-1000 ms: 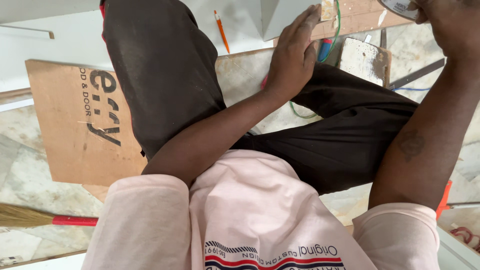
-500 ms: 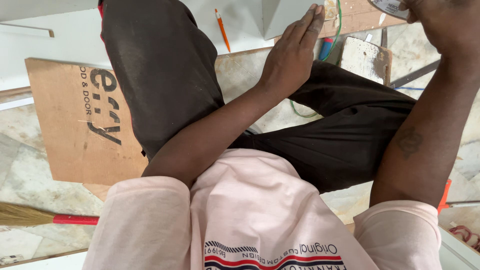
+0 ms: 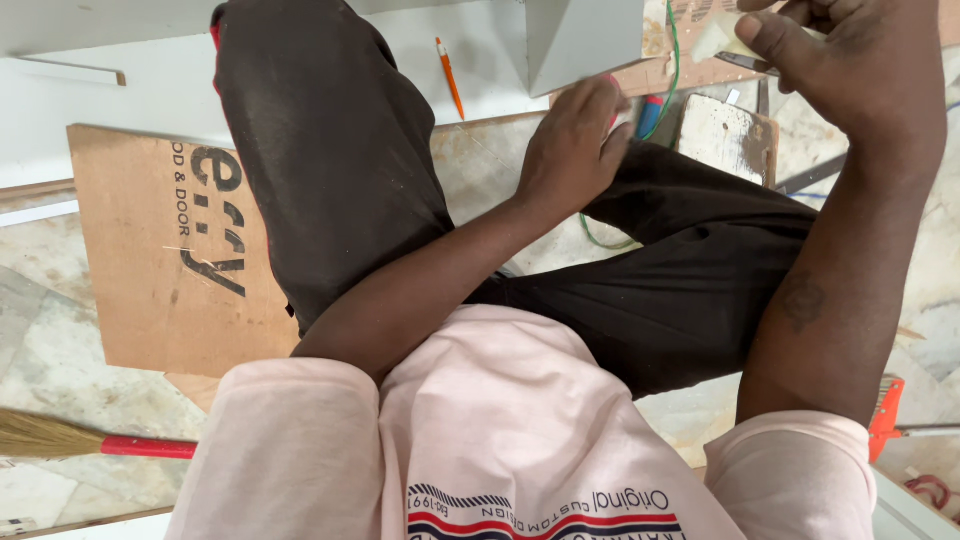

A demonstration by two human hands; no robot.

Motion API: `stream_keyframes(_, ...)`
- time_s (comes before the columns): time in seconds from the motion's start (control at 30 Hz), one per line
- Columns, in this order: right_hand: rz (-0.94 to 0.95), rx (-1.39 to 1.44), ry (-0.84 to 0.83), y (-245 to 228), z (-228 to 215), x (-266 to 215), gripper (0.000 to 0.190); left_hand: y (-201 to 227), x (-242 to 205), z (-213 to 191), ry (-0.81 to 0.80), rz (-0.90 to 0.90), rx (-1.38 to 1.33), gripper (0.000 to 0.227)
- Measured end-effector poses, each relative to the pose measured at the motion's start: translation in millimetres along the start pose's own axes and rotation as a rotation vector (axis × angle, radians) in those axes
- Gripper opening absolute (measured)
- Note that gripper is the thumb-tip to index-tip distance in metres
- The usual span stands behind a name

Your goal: The person sits on the floor and applies masking tape to the edges of a white wooden cabinet frame. They use both hands to unroll the tape, press it onto the wood, and tear it off at intervals.

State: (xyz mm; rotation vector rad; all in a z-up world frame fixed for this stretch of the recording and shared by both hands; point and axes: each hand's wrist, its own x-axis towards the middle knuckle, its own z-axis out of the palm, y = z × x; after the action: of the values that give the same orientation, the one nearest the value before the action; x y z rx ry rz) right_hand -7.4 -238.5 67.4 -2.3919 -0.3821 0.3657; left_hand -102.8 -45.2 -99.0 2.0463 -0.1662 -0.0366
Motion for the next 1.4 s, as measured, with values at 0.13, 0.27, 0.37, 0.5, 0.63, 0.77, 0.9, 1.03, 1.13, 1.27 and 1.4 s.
stream_keyframes(0.13,0.105,-0.076,-0.006,-25.7,8.7,-2.6,0.020,18.7,16.9,-23.1,0.202,0.151,-0.289,0.058)
stream_keyframes(0.27,0.056,-0.095,-0.016,-49.8,16.5,0.0,0.016,30.9,32.5,-33.4,0.232,0.160,-0.360,0.071)
stream_keyframes(0.37,-0.002,-0.103,-0.027,-55.1,19.3,2.5,0.016,30.3,36.2,-32.1,0.183,0.003,-0.452,0.047)
stream_keyframes(0.5,-0.119,-0.097,-0.036,-43.3,21.3,1.2,0.013,15.0,41.0,-29.6,0.231,-0.053,-0.625,0.020)
stream_keyframes(0.63,-0.261,-0.223,-0.027,-27.8,22.2,2.5,0.011,1.5,49.5,-27.7,0.177,-0.139,-0.830,0.020)
stream_keyframes(0.77,-0.397,-0.336,-0.010,-23.9,24.9,6.1,0.011,-7.5,52.7,-20.7,0.169,-0.282,-0.934,0.019)
stream_keyframes(0.9,-0.454,-0.511,0.023,-26.1,28.2,10.3,0.012,-19.9,51.8,-3.9,0.164,-0.363,-1.045,0.019)
stream_keyframes(1.03,-0.432,-0.659,0.039,-30.2,31.3,16.2,0.011,-32.3,55.3,12.5,0.132,-0.450,-1.161,0.020)
stream_keyframes(1.13,-0.427,-0.778,0.059,-32.2,34.4,19.9,0.017,-36.2,60.4,26.0,0.169,-0.419,-1.170,0.020)
stream_keyframes(1.27,-0.467,-0.849,0.057,-36.2,36.8,25.8,0.016,-35.3,57.5,38.0,0.204,-0.421,-1.238,0.021)
stream_keyframes(1.4,-0.468,-0.835,0.043,-41.6,37.8,27.6,0.013,-31.7,56.0,44.0,0.208,-0.436,-1.210,0.022)
